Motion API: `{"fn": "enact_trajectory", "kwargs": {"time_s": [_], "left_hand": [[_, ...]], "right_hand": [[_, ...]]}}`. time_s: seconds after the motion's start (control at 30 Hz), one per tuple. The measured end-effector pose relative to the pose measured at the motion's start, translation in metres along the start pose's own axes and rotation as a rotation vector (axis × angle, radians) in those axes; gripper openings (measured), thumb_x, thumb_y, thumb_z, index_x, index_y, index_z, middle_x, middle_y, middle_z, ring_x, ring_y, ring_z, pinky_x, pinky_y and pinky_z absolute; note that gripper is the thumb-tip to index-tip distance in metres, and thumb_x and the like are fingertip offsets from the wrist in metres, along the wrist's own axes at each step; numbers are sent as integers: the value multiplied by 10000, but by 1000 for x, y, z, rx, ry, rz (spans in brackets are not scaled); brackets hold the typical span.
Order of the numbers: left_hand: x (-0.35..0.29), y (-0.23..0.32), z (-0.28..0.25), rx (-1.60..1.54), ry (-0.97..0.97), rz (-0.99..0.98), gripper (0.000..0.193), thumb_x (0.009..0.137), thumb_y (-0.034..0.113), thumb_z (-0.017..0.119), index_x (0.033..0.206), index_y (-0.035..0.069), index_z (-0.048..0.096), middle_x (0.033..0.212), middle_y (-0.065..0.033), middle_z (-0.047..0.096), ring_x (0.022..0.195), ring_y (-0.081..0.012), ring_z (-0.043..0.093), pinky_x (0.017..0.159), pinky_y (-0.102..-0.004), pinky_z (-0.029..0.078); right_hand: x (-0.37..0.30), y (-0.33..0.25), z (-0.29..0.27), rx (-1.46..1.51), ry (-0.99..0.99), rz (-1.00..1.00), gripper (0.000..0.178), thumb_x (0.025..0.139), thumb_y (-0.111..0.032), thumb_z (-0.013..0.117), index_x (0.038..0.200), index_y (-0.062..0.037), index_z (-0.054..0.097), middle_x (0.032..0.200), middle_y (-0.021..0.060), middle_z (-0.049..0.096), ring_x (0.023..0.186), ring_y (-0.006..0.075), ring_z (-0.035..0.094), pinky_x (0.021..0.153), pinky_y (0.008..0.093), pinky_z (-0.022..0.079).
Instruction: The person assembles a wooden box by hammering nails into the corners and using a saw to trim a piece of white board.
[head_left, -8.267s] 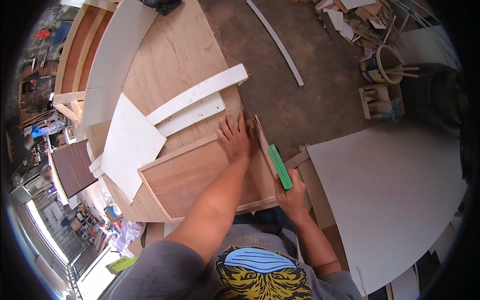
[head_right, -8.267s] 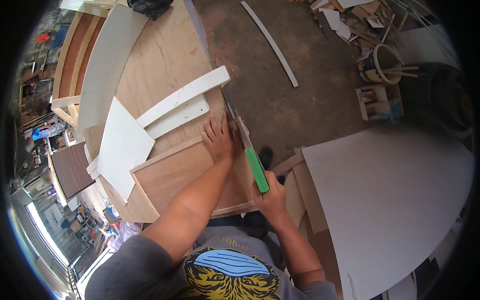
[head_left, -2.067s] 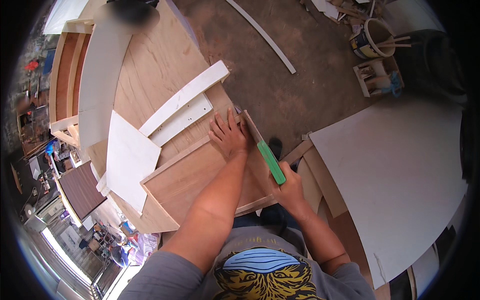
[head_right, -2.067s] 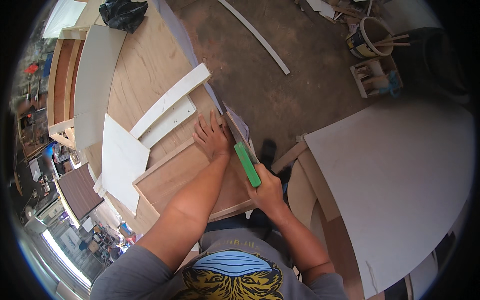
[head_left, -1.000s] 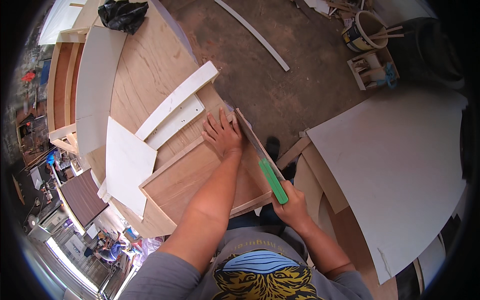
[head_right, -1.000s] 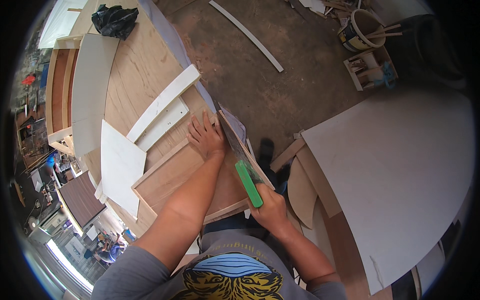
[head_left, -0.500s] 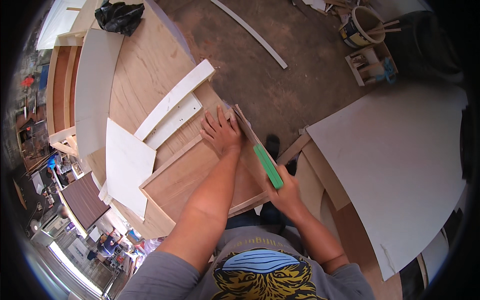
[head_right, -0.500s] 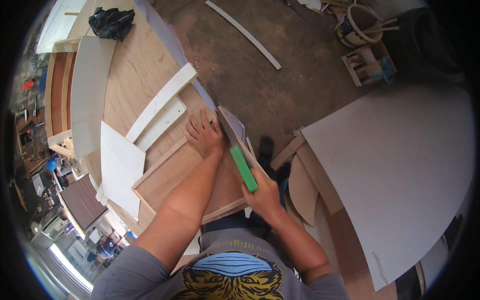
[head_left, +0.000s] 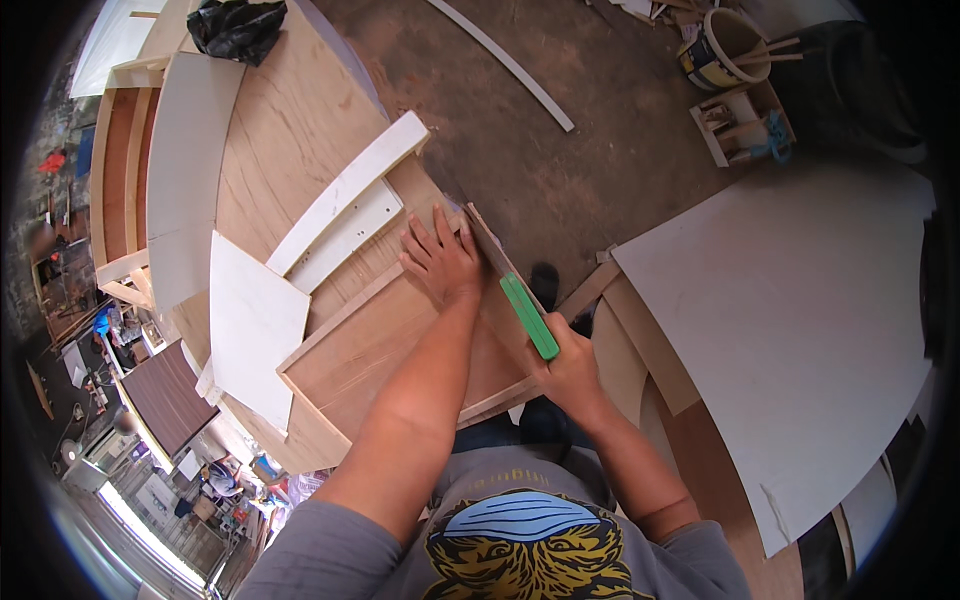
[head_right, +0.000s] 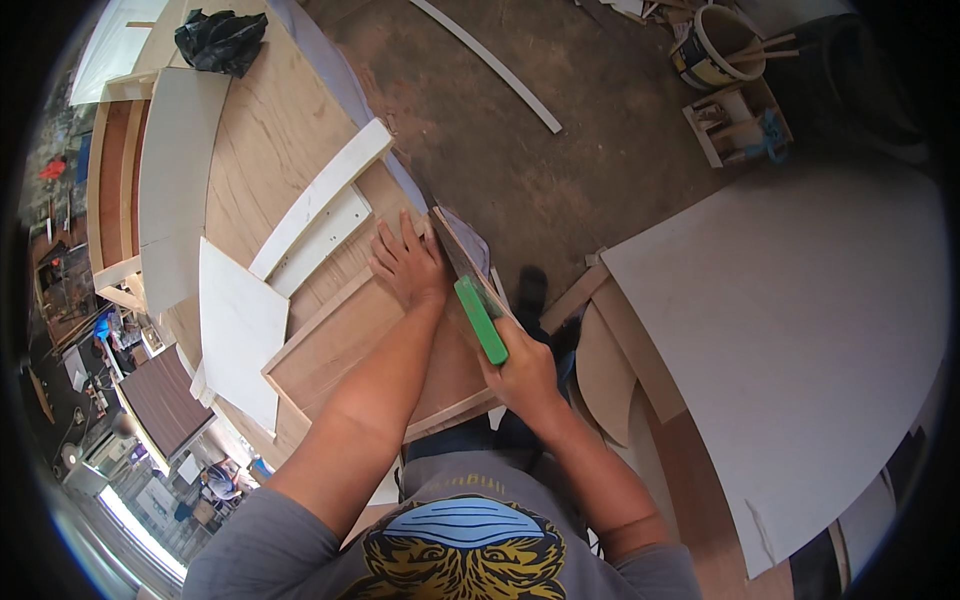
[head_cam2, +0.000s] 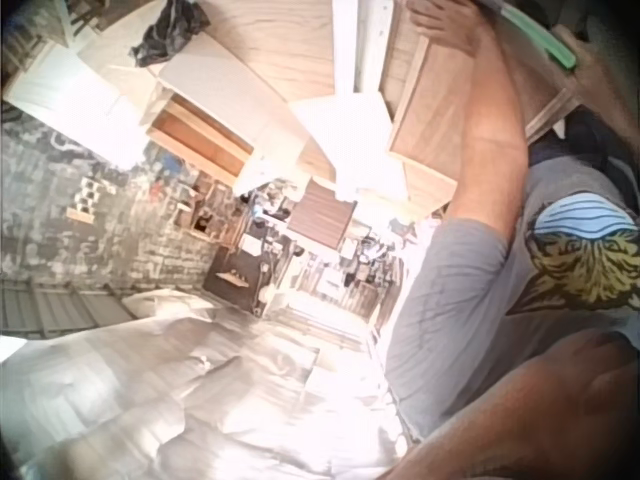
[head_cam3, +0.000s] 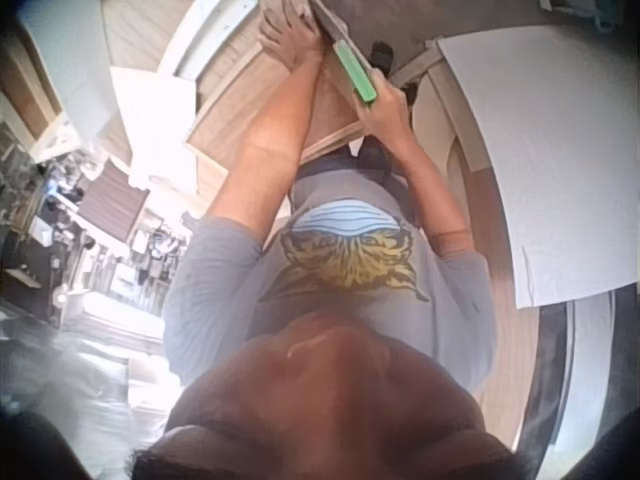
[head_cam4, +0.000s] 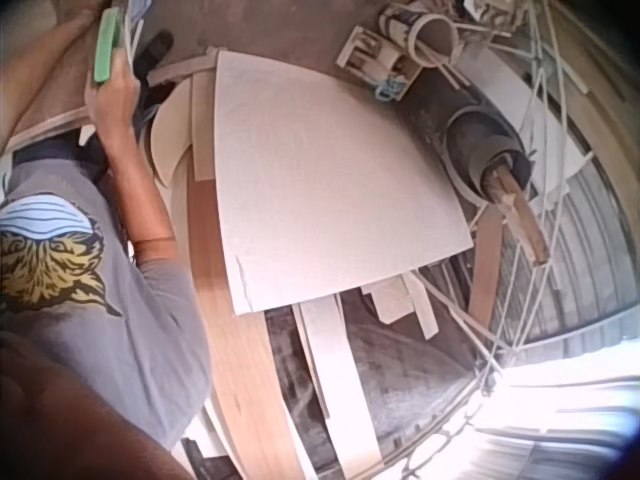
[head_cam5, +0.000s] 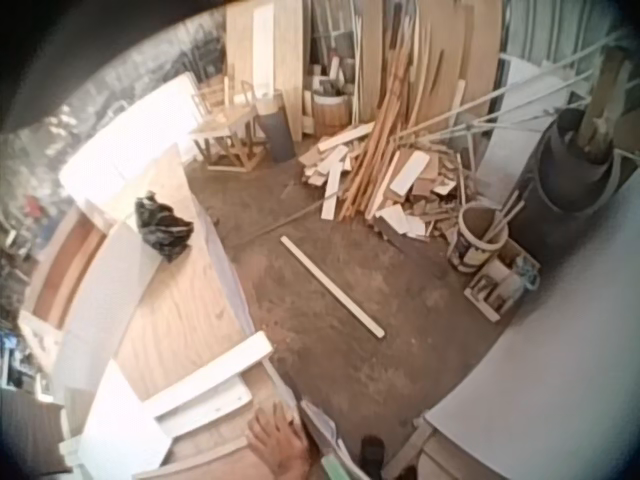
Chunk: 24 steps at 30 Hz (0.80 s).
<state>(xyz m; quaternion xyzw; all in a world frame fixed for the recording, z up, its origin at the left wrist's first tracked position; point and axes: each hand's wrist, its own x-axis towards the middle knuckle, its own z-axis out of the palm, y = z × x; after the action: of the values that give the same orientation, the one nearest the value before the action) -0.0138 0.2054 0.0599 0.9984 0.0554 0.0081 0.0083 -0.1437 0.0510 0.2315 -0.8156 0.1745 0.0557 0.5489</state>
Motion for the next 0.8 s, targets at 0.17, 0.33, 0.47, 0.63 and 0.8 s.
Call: {"fn": "enact_trajectory", "kwargs": {"time_s": [0.17,0.33,0.47,0.63,0.8], "left_hand": [[-1,-2,1,43,-13,-9,614,1052,530,407,1608,273,366,1687,-154,250,1544,-424,202,1208,-664,146],[1,3,-2,24,-34,-2,619,1058,539,385,1614,269,351,1683,-154,247,1543,-417,196,1213,-655,137],[-1,-2,3,33,7,-10,623,1041,544,418,1598,265,390,1687,-156,261,1543,-426,214,1205,-670,157],[-2,2,1,28,27,6,625,1037,541,419,1589,249,407,1677,-157,280,1537,-429,223,1206,-667,154],[-4,-1,-1,39,3,0,618,1053,524,408,1603,244,376,1669,-163,275,1535,-422,202,1211,-656,123]], "right_hand": [[-26,-8,-13,-74,-22,-29,272,802,-75,766,997,-55,577,838,210,652,799,467,656,649,517,543],[-1,-8,-1,-101,-1,-20,259,799,-72,764,989,-56,588,854,214,661,791,457,665,652,512,547],[-23,-12,-17,-75,-14,-19,252,813,-82,764,1000,-55,597,863,216,669,787,456,668,653,511,547],[3,-7,-5,-23,-27,47,256,826,-92,765,1023,-56,605,880,210,681,799,448,678,655,501,553],[-29,-11,-18,-74,-42,-12,283,831,-101,766,1060,-66,603,884,210,685,831,446,682,680,508,556]]}}
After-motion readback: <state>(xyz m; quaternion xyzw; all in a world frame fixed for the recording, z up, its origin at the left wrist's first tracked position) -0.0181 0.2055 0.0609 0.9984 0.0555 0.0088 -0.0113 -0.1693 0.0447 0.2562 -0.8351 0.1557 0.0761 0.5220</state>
